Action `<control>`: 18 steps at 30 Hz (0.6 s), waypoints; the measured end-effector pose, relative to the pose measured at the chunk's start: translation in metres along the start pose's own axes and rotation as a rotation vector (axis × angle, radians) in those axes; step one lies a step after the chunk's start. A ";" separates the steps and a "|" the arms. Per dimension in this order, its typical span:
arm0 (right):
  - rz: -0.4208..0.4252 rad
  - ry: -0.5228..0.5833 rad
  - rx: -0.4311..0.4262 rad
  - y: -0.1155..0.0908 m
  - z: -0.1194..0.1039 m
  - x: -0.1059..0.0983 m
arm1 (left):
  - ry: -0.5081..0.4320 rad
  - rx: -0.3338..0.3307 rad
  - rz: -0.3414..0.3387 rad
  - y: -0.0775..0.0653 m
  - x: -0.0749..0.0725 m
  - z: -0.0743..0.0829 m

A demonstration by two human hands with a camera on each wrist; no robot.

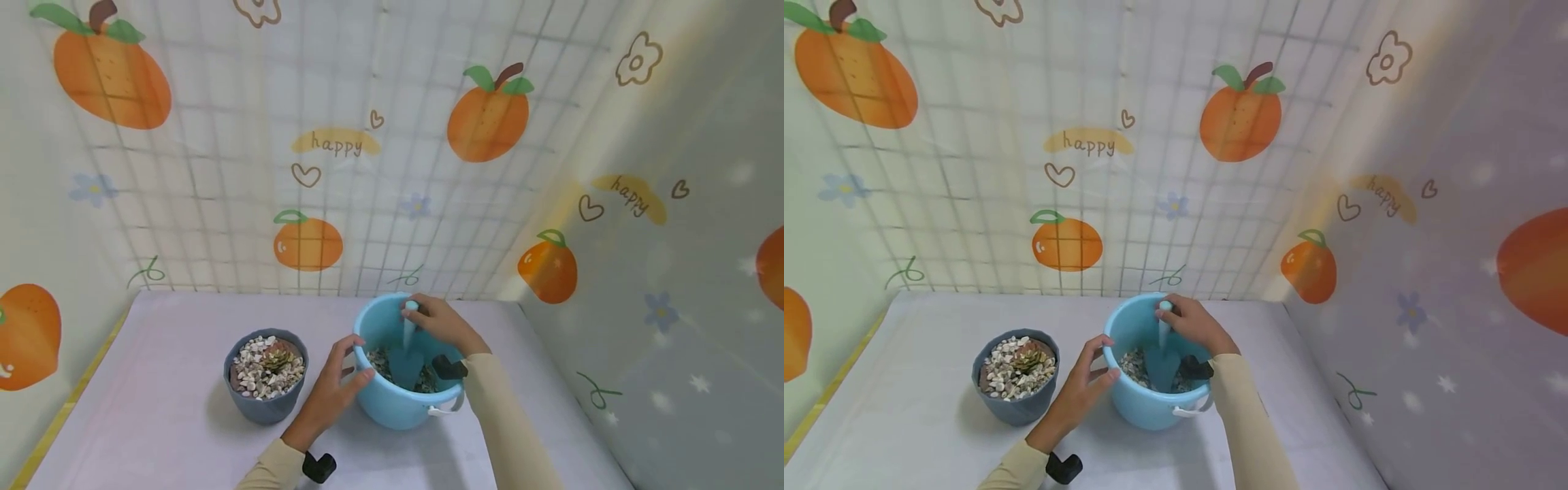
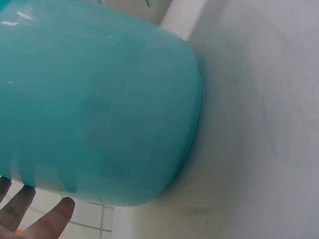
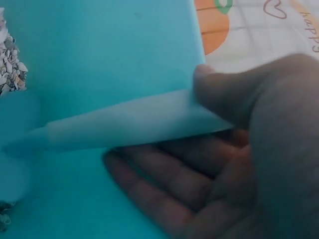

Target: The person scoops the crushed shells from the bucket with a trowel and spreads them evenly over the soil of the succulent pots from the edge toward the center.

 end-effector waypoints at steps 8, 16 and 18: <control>-0.038 -0.004 0.061 -0.003 0.007 0.007 | -0.004 0.003 0.010 -0.001 0.001 -0.002; -0.033 -0.017 0.086 -0.003 0.008 0.007 | -0.005 -0.002 0.004 0.000 0.001 -0.001; -0.057 -0.061 0.086 -0.002 0.010 0.008 | -0.013 -0.002 0.002 -0.001 0.000 0.005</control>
Point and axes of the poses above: each hand's wrist, its own y-axis towards the middle knuckle, its own x-axis out of the palm, z = x × y, the point moved 7 cm from there along y, towards the middle knuckle, and after that the axes turned 2 degrees about -x, right-handed, at the moved point
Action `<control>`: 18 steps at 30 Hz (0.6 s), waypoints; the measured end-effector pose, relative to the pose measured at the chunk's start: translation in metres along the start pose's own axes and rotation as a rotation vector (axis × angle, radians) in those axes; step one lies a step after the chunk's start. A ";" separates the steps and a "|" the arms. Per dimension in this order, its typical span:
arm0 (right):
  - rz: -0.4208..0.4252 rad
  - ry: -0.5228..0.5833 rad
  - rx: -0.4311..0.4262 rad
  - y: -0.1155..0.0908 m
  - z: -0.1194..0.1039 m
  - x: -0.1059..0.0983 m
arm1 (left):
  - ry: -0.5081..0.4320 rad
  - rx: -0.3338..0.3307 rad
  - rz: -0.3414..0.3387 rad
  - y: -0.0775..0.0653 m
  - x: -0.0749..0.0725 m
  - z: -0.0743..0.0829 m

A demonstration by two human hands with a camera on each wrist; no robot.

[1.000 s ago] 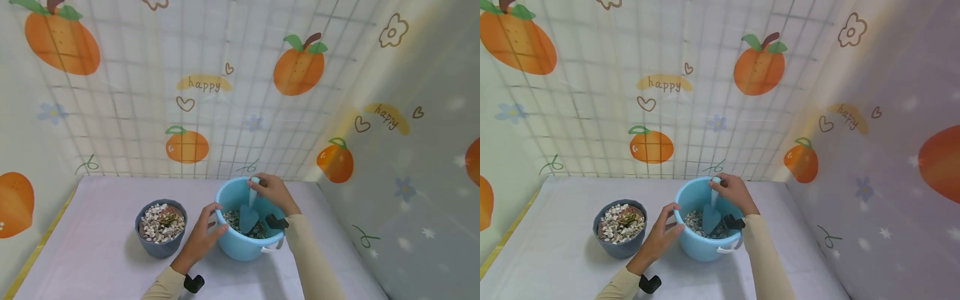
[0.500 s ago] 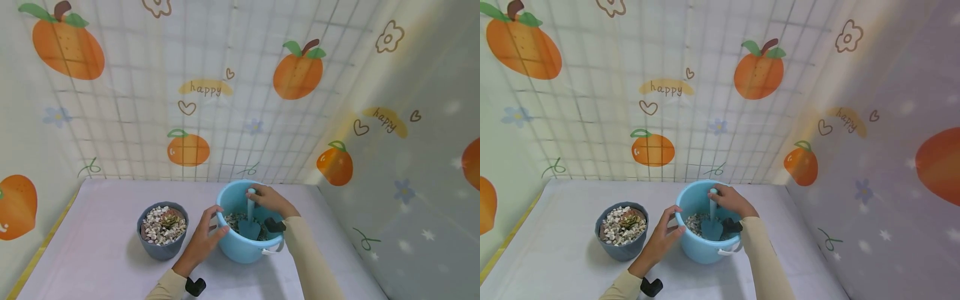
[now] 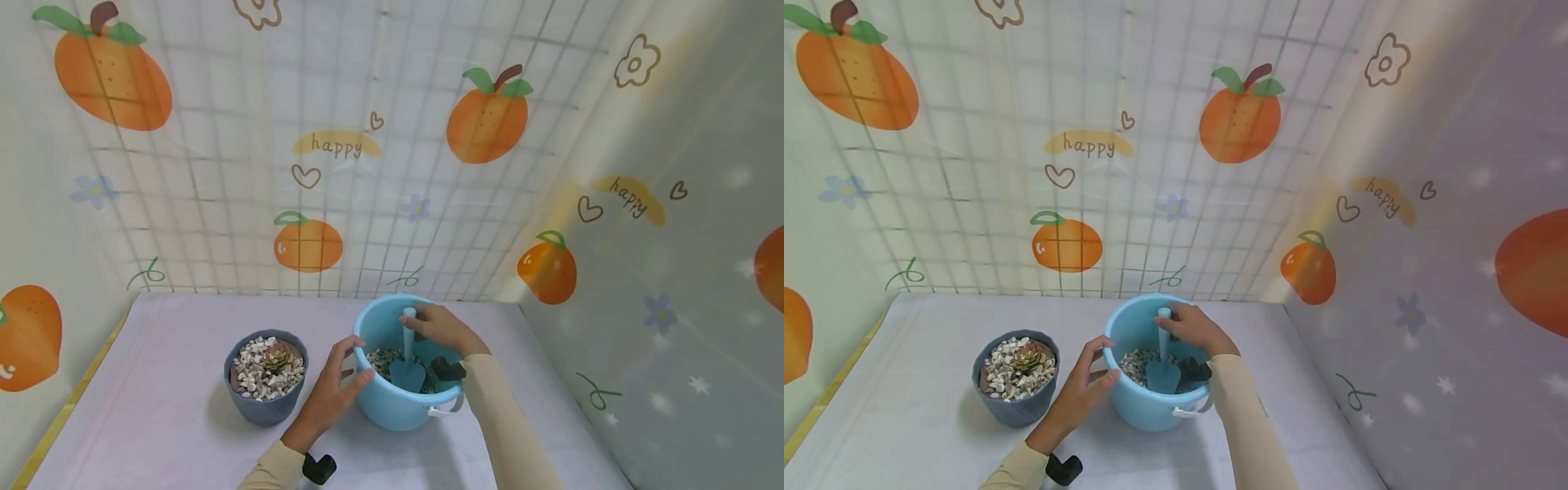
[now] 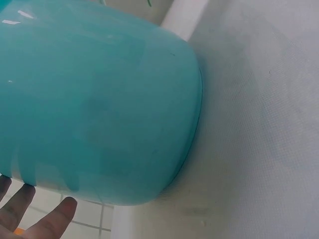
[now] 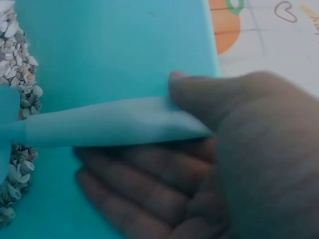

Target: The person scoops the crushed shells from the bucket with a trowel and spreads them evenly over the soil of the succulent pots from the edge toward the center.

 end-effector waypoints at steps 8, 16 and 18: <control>0.015 0.002 0.051 0.009 0.001 0.000 | -0.020 0.007 -0.002 -0.002 -0.008 0.026; 0.094 -0.058 0.021 -0.007 -0.004 -0.005 | -0.004 -0.096 -0.085 0.000 -0.003 -0.002; 0.152 -0.147 0.001 -0.019 -0.013 -0.010 | 0.083 -0.099 -0.100 -0.002 -0.007 0.003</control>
Point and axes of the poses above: each hand's wrist, its own y-axis towards the middle knuckle, its own x-axis out of the palm, z = x × y, the point moved 7 cm from there along y, towards the middle knuckle, and after that the axes turned 2 degrees about -x, right-handed, at the moved point
